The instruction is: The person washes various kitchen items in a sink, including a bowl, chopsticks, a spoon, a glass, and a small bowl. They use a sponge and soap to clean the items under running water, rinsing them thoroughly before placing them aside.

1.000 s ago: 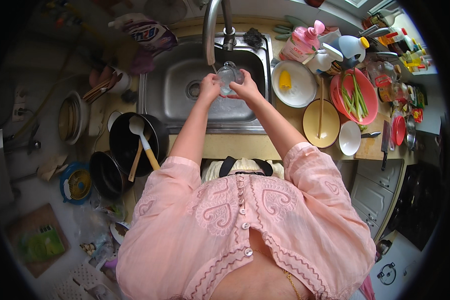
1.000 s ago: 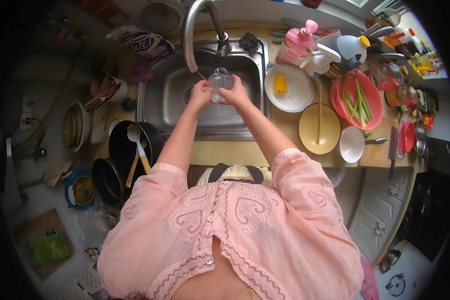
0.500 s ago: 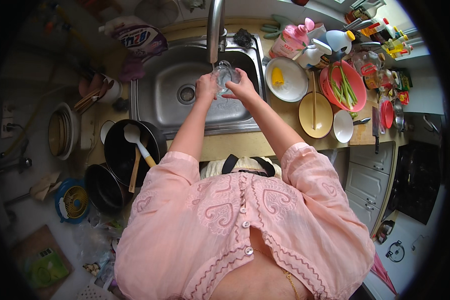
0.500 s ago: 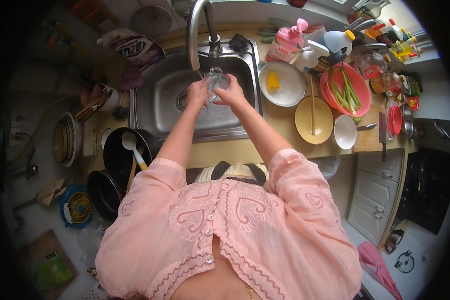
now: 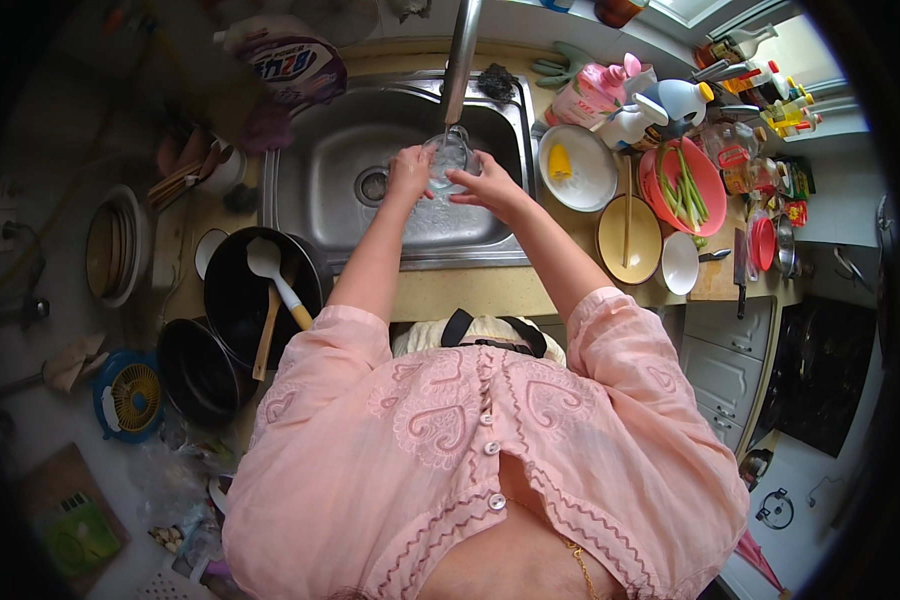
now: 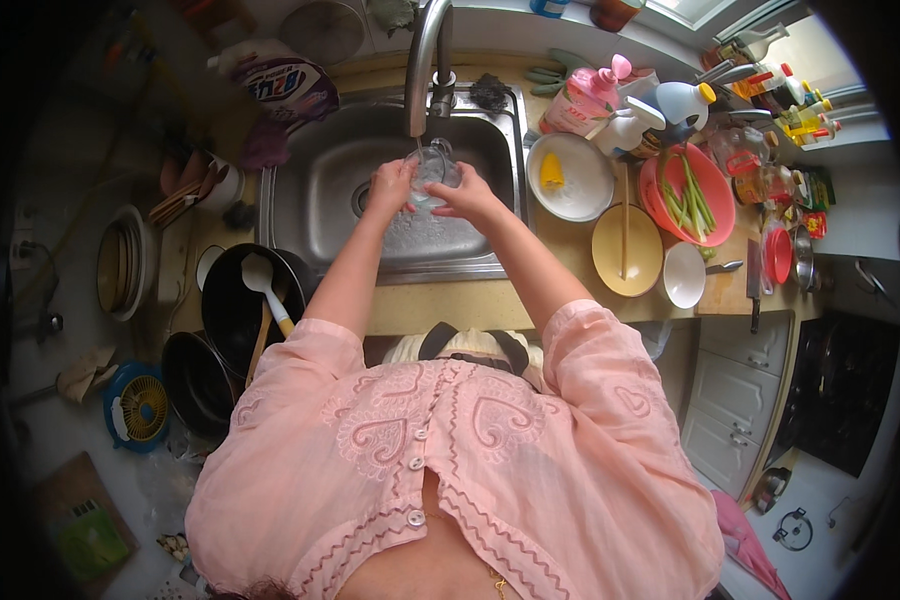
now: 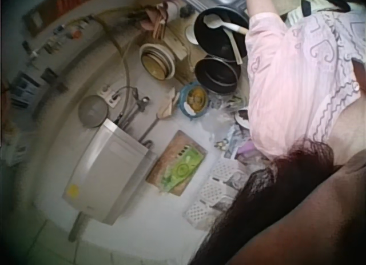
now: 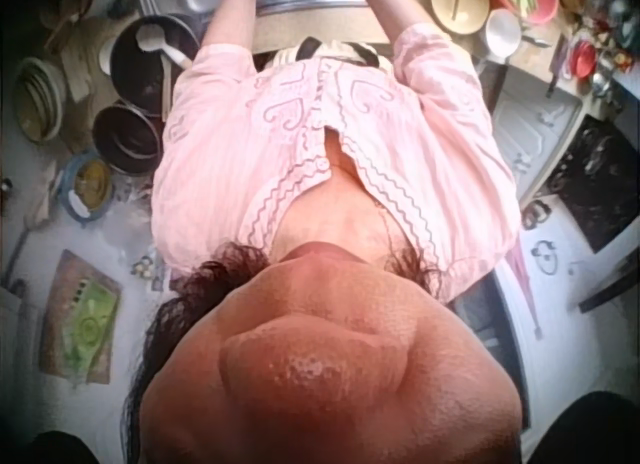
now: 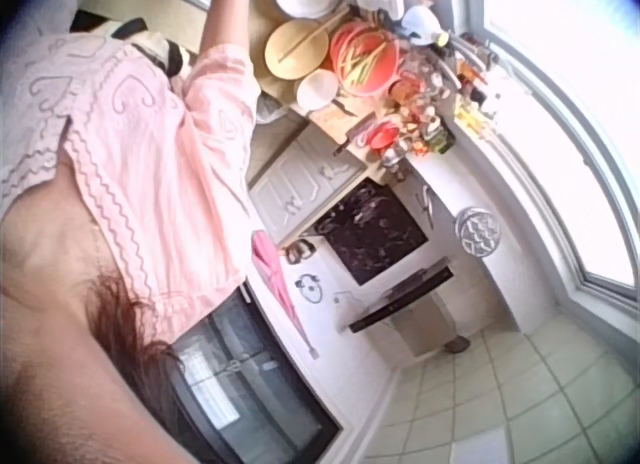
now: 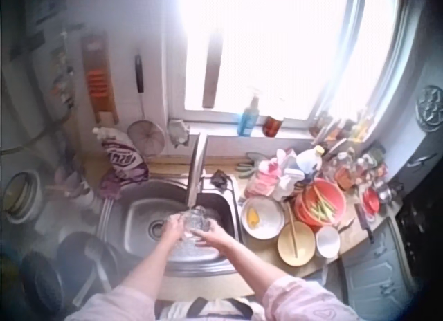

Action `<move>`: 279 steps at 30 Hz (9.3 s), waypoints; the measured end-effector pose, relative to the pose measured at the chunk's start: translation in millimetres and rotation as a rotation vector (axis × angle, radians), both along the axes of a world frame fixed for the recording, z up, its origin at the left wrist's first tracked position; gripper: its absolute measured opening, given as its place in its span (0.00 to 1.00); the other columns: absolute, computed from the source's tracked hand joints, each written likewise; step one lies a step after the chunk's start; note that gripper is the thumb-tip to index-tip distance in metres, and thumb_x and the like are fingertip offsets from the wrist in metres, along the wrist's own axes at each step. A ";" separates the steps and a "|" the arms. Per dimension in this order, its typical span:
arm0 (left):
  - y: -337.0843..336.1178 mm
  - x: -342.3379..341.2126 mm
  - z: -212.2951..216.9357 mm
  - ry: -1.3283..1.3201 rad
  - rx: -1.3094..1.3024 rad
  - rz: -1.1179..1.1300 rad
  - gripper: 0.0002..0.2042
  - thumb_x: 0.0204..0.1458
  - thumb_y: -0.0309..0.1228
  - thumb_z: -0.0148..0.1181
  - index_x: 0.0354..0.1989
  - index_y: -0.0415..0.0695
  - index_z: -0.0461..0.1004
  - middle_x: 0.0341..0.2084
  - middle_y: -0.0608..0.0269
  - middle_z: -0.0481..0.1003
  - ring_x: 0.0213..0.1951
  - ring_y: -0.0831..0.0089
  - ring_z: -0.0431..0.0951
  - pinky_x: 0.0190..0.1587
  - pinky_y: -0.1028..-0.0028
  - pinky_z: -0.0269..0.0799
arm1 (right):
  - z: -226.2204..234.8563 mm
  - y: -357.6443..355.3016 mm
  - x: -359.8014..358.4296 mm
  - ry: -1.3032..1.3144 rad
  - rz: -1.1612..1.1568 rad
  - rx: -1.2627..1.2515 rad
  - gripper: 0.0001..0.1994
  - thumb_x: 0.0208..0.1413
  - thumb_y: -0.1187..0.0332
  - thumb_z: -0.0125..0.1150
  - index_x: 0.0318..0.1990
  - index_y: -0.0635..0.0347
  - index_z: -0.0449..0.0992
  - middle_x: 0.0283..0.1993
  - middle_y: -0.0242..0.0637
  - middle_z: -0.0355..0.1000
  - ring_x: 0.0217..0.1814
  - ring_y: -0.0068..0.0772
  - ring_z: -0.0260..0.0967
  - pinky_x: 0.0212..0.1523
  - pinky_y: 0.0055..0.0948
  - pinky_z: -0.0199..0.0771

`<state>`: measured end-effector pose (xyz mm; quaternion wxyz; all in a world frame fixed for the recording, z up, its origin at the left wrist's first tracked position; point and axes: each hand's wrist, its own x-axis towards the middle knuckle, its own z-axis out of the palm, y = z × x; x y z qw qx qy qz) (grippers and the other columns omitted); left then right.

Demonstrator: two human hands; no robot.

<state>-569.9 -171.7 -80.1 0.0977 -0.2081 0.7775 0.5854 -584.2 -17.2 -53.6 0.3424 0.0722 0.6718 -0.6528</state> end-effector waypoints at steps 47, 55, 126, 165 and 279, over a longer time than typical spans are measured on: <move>15.1 -10.7 -52.6 0.206 -0.109 0.152 0.09 0.45 0.32 0.55 0.30 0.38 0.71 0.22 0.55 0.74 0.18 0.67 0.75 0.17 0.73 0.68 | -5.9 -0.4 -1.5 0.194 -0.076 0.140 0.41 0.37 0.64 0.67 0.57 0.66 0.47 0.53 0.48 0.55 0.46 0.36 0.65 0.32 0.29 0.78; 1.4 -13.6 -29.4 0.174 -0.142 0.021 0.05 0.49 0.28 0.52 0.32 0.41 0.71 0.20 0.61 0.74 0.16 0.75 0.71 0.14 0.74 0.66 | -11.1 -2.4 -9.2 0.141 -0.095 -0.043 0.43 0.37 0.69 0.67 0.60 0.67 0.44 0.53 0.49 0.55 0.45 0.37 0.66 0.30 0.35 0.79; 22.3 13.1 -8.9 -0.079 0.406 0.238 0.13 0.47 0.22 0.49 0.43 0.36 0.63 0.23 0.50 0.72 0.13 0.66 0.74 0.11 0.72 0.68 | 3.9 -3.7 5.4 0.189 0.011 0.171 0.28 0.49 0.66 0.57 0.56 0.58 0.52 0.48 0.35 0.62 0.47 0.30 0.64 0.41 0.33 0.72; 13.1 7.8 -16.5 -0.044 0.052 0.173 0.12 0.41 0.22 0.56 0.36 0.37 0.66 0.26 0.52 0.73 0.20 0.65 0.76 0.15 0.72 0.71 | -13.2 -0.4 2.7 0.286 -0.099 0.144 0.28 0.44 0.66 0.64 0.51 0.56 0.56 0.44 0.41 0.57 0.42 0.30 0.62 0.32 0.29 0.76; 16.4 38.2 -60.7 -0.162 1.393 0.631 0.23 0.45 0.56 0.41 0.38 0.51 0.67 0.39 0.54 0.70 0.37 0.56 0.71 0.33 0.56 0.67 | -33.7 2.7 -5.1 0.506 0.950 0.331 0.19 0.42 0.62 0.53 0.46 0.42 0.71 0.53 0.21 0.66 0.59 0.39 0.57 0.52 0.72 0.37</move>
